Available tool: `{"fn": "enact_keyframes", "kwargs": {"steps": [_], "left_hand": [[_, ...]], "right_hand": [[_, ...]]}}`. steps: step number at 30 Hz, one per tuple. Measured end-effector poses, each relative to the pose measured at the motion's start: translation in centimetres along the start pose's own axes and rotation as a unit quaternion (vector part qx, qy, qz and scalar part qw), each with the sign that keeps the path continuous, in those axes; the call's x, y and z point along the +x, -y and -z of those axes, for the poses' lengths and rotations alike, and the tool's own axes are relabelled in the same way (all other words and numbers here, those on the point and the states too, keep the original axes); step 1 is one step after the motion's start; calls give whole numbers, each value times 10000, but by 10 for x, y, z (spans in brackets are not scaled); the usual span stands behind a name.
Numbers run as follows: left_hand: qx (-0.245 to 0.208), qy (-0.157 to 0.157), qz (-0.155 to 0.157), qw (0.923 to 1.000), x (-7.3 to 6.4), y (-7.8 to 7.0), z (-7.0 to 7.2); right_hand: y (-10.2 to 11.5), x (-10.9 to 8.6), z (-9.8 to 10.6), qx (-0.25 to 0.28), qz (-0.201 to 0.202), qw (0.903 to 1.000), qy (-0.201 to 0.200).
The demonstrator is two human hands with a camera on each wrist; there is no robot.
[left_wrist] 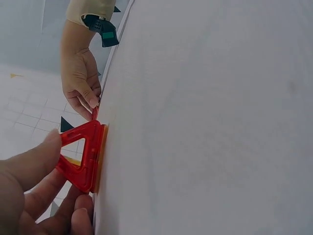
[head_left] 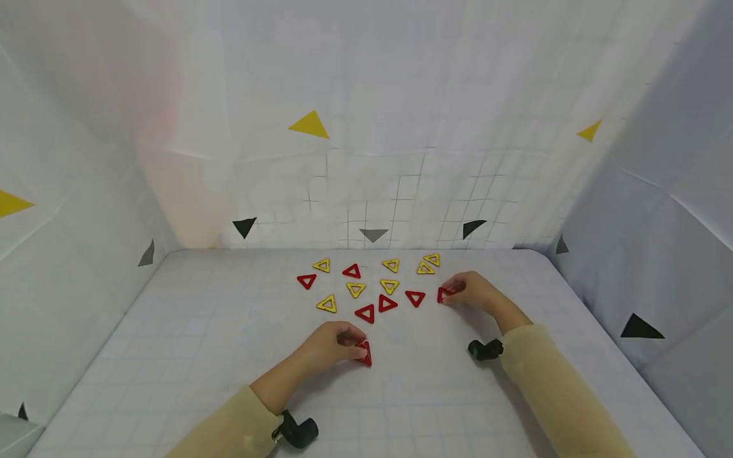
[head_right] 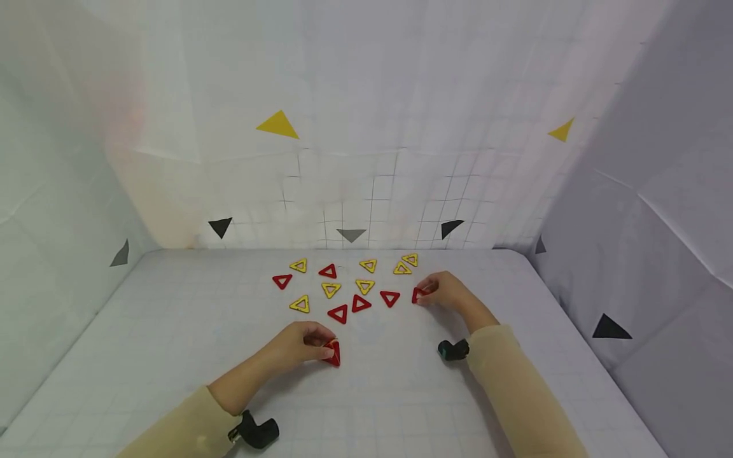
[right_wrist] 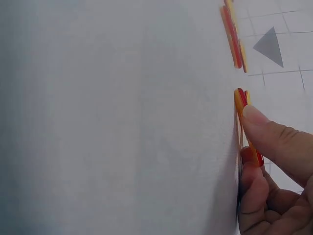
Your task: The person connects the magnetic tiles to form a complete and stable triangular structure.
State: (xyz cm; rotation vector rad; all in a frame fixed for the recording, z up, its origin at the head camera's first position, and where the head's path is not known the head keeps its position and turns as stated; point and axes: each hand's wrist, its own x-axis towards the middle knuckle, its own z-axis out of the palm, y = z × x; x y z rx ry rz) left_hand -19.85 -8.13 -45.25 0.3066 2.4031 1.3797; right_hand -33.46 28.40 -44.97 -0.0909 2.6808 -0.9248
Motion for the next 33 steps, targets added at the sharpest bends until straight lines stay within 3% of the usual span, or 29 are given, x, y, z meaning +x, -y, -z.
{"fn": "enact_keyframes", "kwargs": {"steps": [7,20,27,33], "left_hand": [[-48,-1,-27,10000,0,2,0],[-109,26,-48,9999,-3,2,-1],[-101,34,-105,9999,-2,3,-1],[-107,34,-109,9999,-2,2,1]], "right_hand": [[-2,-12,-1,30,99,9999,67],[5,-33,-12,-161,746,9963,389],[14,-46,-20,45,720,9969,315],[29,-57,-28,154,1023,9936,442]]}}
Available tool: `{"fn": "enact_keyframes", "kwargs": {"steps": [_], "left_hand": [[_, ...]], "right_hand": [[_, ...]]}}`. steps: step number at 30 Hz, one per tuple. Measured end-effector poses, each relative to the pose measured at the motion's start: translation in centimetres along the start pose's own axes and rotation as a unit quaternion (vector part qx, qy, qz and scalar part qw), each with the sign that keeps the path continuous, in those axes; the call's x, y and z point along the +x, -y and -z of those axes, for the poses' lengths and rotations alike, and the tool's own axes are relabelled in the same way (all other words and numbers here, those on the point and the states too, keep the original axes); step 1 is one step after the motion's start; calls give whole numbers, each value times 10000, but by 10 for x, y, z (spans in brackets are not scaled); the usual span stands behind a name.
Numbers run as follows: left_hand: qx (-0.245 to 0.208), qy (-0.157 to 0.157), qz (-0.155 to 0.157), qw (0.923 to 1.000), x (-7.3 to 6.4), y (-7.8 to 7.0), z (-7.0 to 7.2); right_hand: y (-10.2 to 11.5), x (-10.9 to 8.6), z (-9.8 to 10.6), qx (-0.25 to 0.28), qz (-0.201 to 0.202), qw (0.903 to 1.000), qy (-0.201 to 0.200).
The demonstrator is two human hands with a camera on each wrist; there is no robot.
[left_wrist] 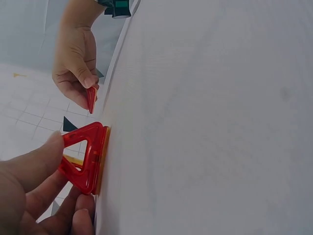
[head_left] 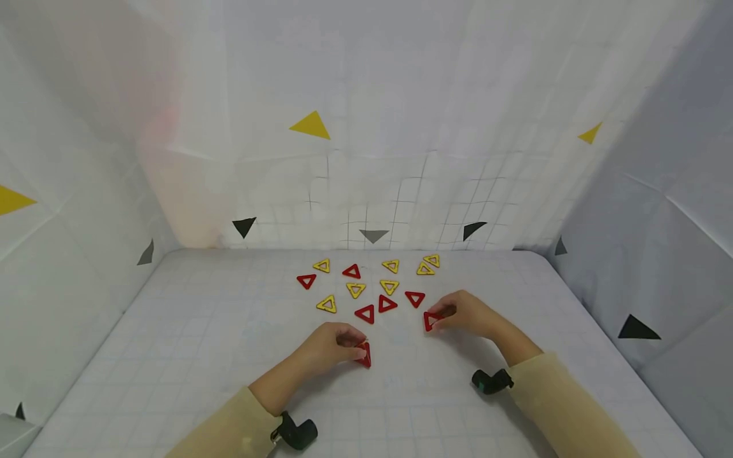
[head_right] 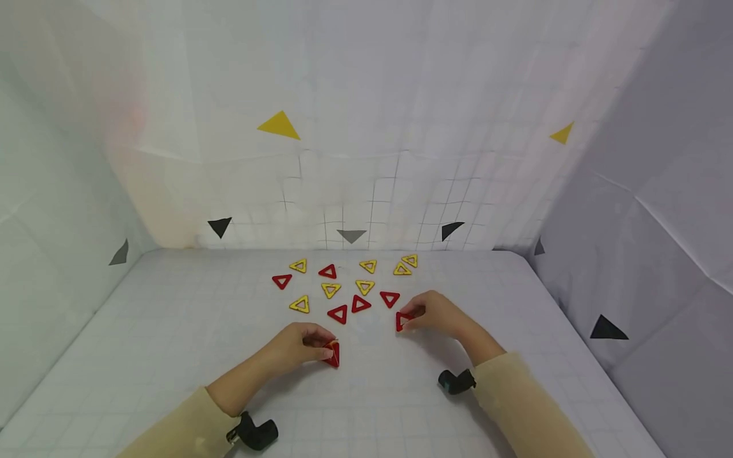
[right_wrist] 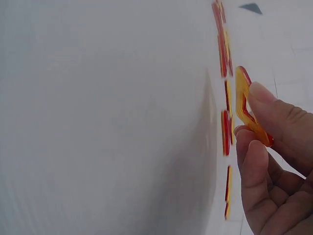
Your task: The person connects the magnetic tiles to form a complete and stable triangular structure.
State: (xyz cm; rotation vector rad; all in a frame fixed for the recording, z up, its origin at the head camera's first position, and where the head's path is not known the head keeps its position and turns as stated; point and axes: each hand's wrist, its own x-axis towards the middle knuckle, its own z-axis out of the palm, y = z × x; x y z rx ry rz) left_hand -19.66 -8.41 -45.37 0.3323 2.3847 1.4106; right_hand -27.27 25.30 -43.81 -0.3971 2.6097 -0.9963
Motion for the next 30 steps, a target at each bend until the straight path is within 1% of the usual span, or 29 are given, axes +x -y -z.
{"fn": "enact_keyframes", "kwargs": {"steps": [5,8,11,15,21,30], "left_hand": [[-1,15,13,10000,-1,-1,0],[13,7,19,10000,-1,-1,0],[52,-16,19,10000,-1,-1,0],[77,-36,52,10000,-1,-1,2],[81,-35,9,10000,-3,-1,3],[22,12,10,10000,-5,-3,3]], "right_hand": [[13,-6,-10,78,188,9996,194],[20,-9,-16,87,360,9989,275],[27,-11,-22,127,616,9973,370],[38,-14,-31,102,819,9957,428],[51,-16,-45,-54,951,9947,388],[66,-17,-60,-6,1112,9928,439]]}}
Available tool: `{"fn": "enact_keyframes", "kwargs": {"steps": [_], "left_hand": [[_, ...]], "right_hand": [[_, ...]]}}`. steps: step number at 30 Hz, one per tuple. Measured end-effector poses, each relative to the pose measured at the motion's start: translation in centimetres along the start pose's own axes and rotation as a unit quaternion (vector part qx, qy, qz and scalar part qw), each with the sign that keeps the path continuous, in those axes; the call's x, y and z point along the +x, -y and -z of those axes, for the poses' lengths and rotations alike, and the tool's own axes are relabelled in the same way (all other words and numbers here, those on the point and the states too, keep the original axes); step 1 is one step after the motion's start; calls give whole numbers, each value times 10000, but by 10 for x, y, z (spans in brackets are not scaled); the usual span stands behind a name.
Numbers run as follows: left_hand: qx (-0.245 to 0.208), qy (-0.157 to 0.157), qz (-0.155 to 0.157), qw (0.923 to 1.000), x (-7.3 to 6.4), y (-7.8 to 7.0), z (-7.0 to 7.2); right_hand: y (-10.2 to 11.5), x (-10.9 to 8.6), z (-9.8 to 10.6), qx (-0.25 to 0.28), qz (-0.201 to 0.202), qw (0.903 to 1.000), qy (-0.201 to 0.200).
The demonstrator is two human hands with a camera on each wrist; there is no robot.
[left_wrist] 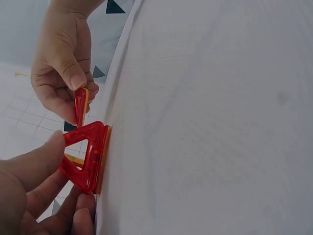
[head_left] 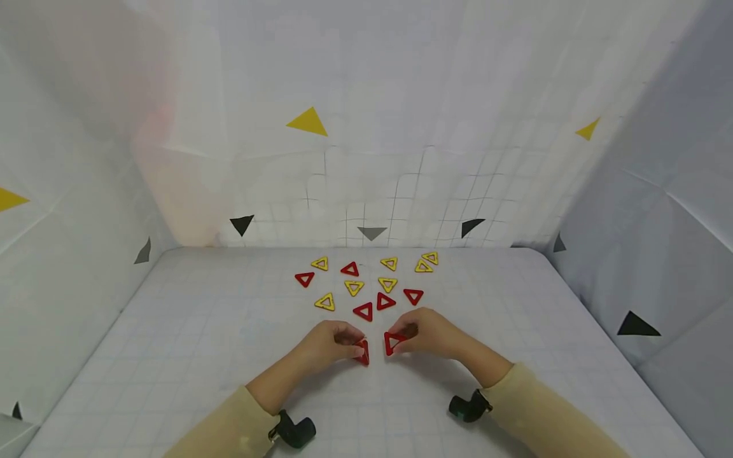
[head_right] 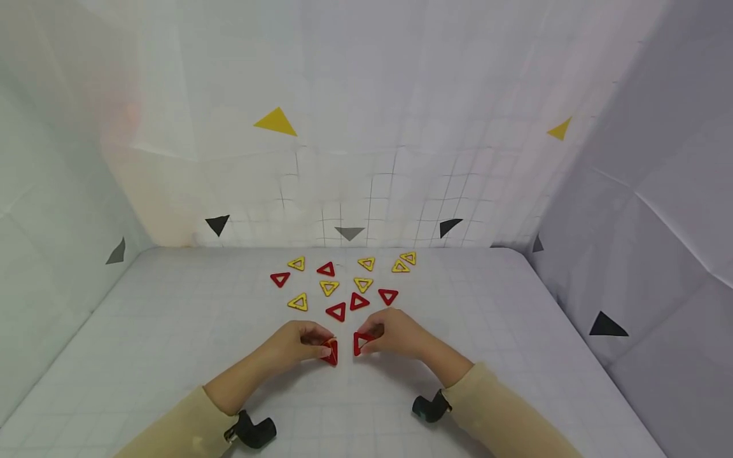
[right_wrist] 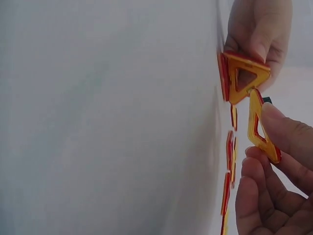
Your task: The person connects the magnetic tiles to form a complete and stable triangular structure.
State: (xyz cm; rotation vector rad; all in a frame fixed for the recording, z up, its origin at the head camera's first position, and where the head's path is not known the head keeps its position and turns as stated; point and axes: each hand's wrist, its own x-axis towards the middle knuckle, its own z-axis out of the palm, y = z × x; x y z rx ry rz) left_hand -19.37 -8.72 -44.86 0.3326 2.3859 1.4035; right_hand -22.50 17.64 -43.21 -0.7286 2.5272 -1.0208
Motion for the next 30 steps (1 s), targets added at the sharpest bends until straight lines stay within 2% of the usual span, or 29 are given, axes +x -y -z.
{"fn": "enact_keyframes", "kwargs": {"steps": [10,17,24,30], "left_hand": [[12,-18,18,10000,0,-1,0],[22,-13,-61,10000,0,0,0],[-43,-38,33,10000,-2,-1,1],[-88,-28,-31,10000,-1,1,-1]], "right_hand": [[8,7,-9,-36,-70,9999,101],[11,12,-14,-90,23,9999,134],[15,16,-18,-205,148,9996,146],[17,18,-21,-318,53,9993,187]]}}
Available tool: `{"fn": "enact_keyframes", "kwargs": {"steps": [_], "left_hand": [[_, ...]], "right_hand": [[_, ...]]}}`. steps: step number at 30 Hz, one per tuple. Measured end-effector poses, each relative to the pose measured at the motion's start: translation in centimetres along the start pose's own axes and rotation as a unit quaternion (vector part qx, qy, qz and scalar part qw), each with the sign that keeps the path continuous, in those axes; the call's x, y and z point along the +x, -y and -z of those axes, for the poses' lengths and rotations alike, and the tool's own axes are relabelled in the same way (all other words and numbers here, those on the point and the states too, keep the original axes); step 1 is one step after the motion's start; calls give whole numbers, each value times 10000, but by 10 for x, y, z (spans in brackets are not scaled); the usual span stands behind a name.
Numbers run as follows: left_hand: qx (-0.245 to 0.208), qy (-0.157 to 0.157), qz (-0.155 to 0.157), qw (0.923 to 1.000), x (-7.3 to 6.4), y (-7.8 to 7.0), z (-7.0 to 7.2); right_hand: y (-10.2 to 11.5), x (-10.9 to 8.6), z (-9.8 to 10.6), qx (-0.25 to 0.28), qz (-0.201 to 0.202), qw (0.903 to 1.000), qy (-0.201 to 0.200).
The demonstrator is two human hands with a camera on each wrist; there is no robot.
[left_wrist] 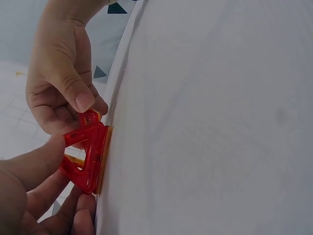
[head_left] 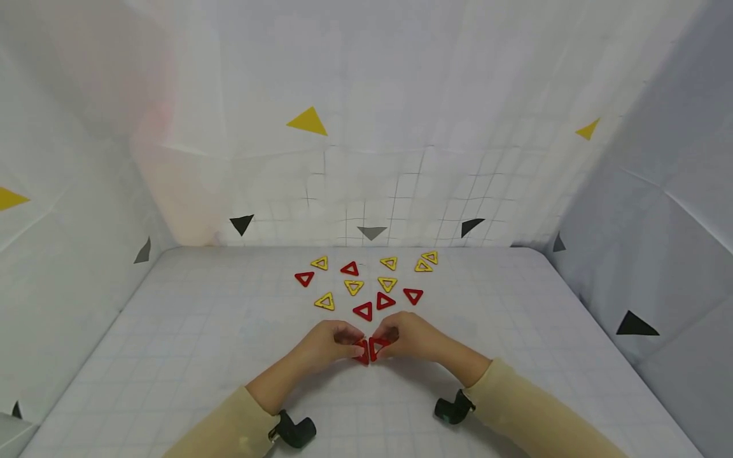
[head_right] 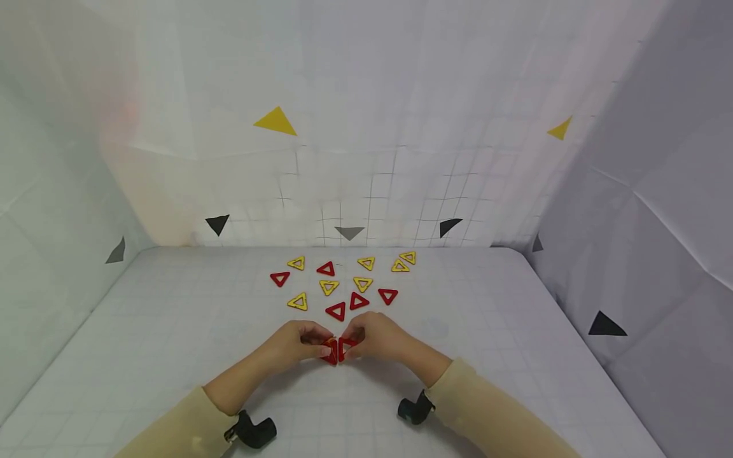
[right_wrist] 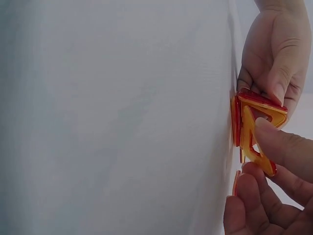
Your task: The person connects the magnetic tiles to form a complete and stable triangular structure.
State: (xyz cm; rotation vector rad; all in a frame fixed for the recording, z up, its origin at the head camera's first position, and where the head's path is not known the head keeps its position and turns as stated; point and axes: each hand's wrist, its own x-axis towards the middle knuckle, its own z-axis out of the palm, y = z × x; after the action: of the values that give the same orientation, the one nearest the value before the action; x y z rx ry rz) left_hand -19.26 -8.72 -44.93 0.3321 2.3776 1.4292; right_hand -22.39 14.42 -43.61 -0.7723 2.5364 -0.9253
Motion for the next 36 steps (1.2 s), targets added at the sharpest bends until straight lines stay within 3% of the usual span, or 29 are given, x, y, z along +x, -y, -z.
{"fn": "enact_keyframes", "kwargs": {"steps": [26,36], "left_hand": [[-4,-17,-193,9998,3,4,-3],[70,-1,-286,9996,3,4,-1]], "right_hand": [[2,3,-4,119,-418,9991,-12],[6,4,-4,320,-366,9988,-2]]}}
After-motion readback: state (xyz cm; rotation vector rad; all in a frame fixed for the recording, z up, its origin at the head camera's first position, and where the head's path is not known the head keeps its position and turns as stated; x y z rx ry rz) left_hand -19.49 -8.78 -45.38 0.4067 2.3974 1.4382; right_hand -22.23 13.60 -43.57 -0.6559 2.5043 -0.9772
